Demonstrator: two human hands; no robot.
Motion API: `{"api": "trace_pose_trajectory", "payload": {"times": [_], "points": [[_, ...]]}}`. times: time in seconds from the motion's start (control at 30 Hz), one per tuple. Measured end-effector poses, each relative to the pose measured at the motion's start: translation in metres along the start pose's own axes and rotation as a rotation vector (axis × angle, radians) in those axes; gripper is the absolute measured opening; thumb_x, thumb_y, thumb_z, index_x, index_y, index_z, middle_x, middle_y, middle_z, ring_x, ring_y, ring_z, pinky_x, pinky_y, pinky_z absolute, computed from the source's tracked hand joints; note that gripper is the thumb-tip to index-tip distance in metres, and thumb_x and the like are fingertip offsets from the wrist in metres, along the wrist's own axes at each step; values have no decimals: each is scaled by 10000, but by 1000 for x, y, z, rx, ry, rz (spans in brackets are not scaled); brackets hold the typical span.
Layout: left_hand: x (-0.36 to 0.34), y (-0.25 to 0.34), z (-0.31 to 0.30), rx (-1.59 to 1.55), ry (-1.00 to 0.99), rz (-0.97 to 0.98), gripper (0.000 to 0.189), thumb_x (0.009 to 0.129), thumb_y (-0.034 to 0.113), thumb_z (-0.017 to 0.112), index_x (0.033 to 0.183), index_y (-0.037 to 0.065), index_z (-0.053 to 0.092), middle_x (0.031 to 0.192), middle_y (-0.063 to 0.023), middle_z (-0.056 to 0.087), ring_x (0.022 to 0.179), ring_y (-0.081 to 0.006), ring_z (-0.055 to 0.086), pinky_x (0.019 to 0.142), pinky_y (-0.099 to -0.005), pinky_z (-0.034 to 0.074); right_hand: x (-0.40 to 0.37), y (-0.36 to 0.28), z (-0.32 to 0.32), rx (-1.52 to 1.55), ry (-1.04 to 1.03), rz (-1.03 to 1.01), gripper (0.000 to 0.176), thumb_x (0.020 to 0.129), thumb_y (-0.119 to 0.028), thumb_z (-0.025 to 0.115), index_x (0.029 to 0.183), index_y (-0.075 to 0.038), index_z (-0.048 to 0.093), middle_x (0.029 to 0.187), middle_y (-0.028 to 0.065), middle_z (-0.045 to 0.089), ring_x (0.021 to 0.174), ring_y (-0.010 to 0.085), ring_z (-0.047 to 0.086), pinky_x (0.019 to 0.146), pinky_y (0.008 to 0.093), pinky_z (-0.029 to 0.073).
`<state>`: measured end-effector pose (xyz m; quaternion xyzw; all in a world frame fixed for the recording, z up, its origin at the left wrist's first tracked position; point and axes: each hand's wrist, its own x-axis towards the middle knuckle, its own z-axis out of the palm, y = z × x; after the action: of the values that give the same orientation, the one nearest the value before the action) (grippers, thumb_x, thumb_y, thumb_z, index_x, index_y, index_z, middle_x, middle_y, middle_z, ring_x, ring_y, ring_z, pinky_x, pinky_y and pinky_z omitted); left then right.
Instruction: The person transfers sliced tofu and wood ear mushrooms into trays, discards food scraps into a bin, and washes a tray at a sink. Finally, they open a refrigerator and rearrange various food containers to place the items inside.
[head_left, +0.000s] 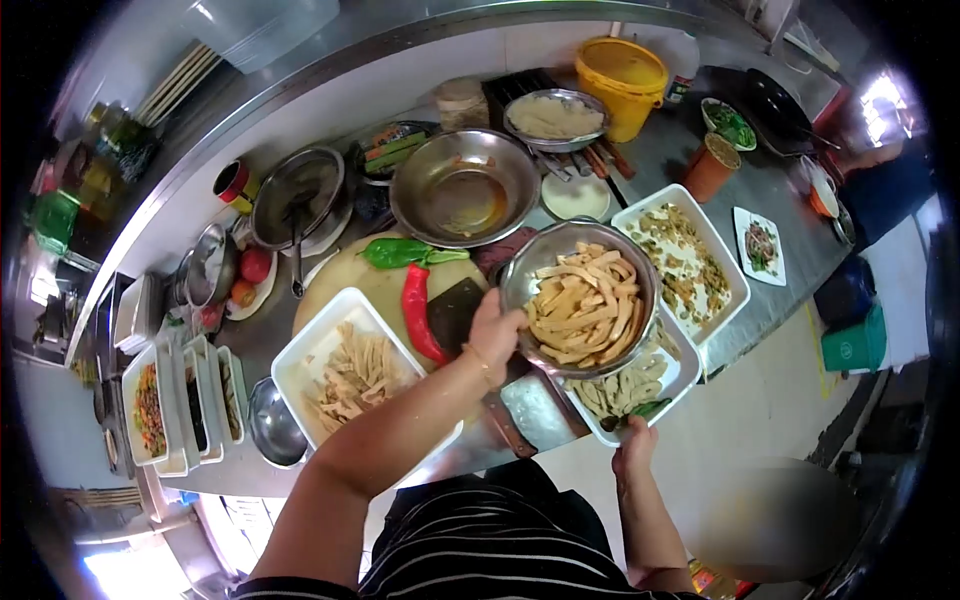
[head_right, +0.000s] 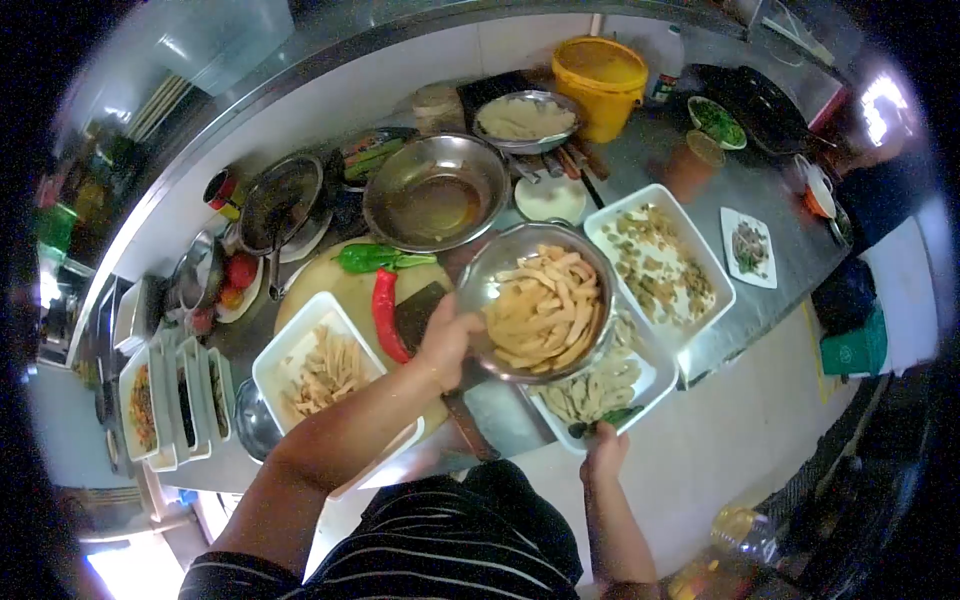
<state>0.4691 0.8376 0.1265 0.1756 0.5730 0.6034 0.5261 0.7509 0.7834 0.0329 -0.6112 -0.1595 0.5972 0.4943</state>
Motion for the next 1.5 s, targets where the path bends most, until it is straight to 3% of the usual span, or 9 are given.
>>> {"api": "trace_pose_trajectory", "payload": {"times": [0.13, 0.4, 0.57, 0.7, 0.8, 0.87, 1.0, 1.17, 1.5], "points": [[12, 38, -82, -144, -83, -115, 445, 676, -3, 493, 1117, 36, 534, 980, -84, 599, 914, -212, 565, 835, -340, 462, 1, 1, -3, 37, 25, 9, 317, 760, -53, 530, 1058, 58, 521, 946, 115, 586, 856, 234, 562, 730, 335, 460], [49, 112, -174, 567, -61, -188, 315, 807, 44, 523, 1121, 46, 545, 927, -53, 606, 775, -160, 579, 732, -266, 492, -6, -3, -2, 50, 50, -25, 273, 734, -64, 546, 990, 31, 538, 901, 91, 578, 800, 207, 548, 697, 319, 445], [44, 128, -178, 835, -36, -297, 461, 821, 368, 653, 1105, 14, 574, 840, -69, 627, 650, -134, 598, 514, -269, 482, -16, -14, -44, 43, 121, -100, 135, 714, -96, 558, 839, -44, 550, 761, 16, 510, 686, 147, 490, 615, 295, 393], [62, 135, -184, 1137, -129, -106, 634, 760, 466, 710, 1134, -18, 546, 928, -121, 641, 736, -183, 625, 612, -303, 512, -28, -35, -99, 76, 182, -173, 169, 717, -108, 558, 878, -55, 546, 776, 22, 528, 690, 162, 520, 630, 292, 422], [84, 143, -172, 1467, 18, 347, 677, 738, 440, 727, 1189, -22, 523, 903, -108, 627, 837, -211, 619, 703, -327, 509, -49, -55, -122, 125, 219, -200, 320, 717, -111, 554, 1017, -1, 550, 901, 63, 589, 814, 198, 581, 724, 316, 475], [74, 158, -114, 1574, 59, 823, 594, 754, 362, 713, 1202, 18, 529, 981, -137, 628, 953, -267, 605, 815, -345, 484, -56, -57, -138, 126, 199, -211, 385, 725, -115, 542, 1086, 18, 525, 968, 81, 592, 885, 214, 584, 792, 339, 479], [79, 123, 10, 1466, -284, 1084, 333, 785, 243, 644, 1106, 156, 614, 988, -92, 644, 937, -313, 602, 817, -412, 481, -70, -57, -147, 222, 305, -169, 449, 738, -120, 527, 1167, 10, 500, 1053, 100, 596, 920, 233, 592, 811, 342, 487], [140, 34, 79, 2021, -530, 443, 335, 802, 149, 600, 1130, 86, 573, 1169, -151, 571, 1035, -331, 581, 878, -417, 480, -108, -67, -110, 247, 456, -41, 472, 739, -118, 513, 1192, 9, 485, 1107, 120, 576, 943, 252, 589, 814, 356, 494], [155, -9, 74, 2077, -317, 377, 340, 761, 82, 654, 1094, 35, 600, 1132, -198, 605, 1052, -300, 601, 852, -380, 504, -97, -22, -134, 192, 358, -70, 449, 704, -86, 505, 1142, 6, 483, 1021, 96, 555, 917, 238, 557, 809, 360, 475]]}}
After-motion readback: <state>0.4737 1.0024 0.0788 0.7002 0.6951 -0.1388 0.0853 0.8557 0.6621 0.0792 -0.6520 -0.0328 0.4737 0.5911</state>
